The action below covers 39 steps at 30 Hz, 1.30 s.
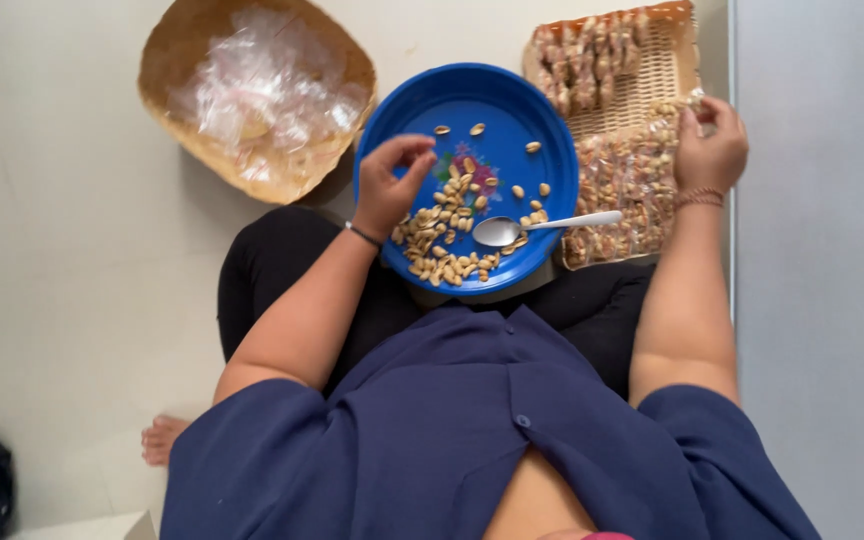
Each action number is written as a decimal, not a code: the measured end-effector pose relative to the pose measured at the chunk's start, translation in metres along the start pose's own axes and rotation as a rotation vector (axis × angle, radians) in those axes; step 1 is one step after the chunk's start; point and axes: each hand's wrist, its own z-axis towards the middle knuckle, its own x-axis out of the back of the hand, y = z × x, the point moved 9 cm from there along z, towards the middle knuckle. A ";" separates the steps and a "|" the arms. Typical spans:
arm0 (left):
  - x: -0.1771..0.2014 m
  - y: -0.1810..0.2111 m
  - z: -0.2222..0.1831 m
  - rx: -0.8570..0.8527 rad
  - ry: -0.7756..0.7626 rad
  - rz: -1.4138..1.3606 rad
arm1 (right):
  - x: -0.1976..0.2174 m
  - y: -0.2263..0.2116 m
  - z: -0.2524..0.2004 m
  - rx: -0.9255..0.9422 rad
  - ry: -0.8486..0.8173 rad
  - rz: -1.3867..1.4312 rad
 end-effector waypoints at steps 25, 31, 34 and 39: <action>0.152 -0.255 -0.026 1.006 0.013 1.083 | 0.010 -0.032 -0.066 0.011 -0.248 0.542; 0.151 -0.243 -0.032 1.025 0.074 0.963 | 0.007 -0.027 -0.066 -0.017 -0.255 0.539; 0.154 -0.218 -0.026 0.907 0.170 0.998 | 0.007 -0.026 -0.066 -0.040 -0.263 0.570; 0.173 -0.158 -0.013 0.567 0.465 0.623 | 0.015 -0.018 -0.062 -0.033 -0.174 0.608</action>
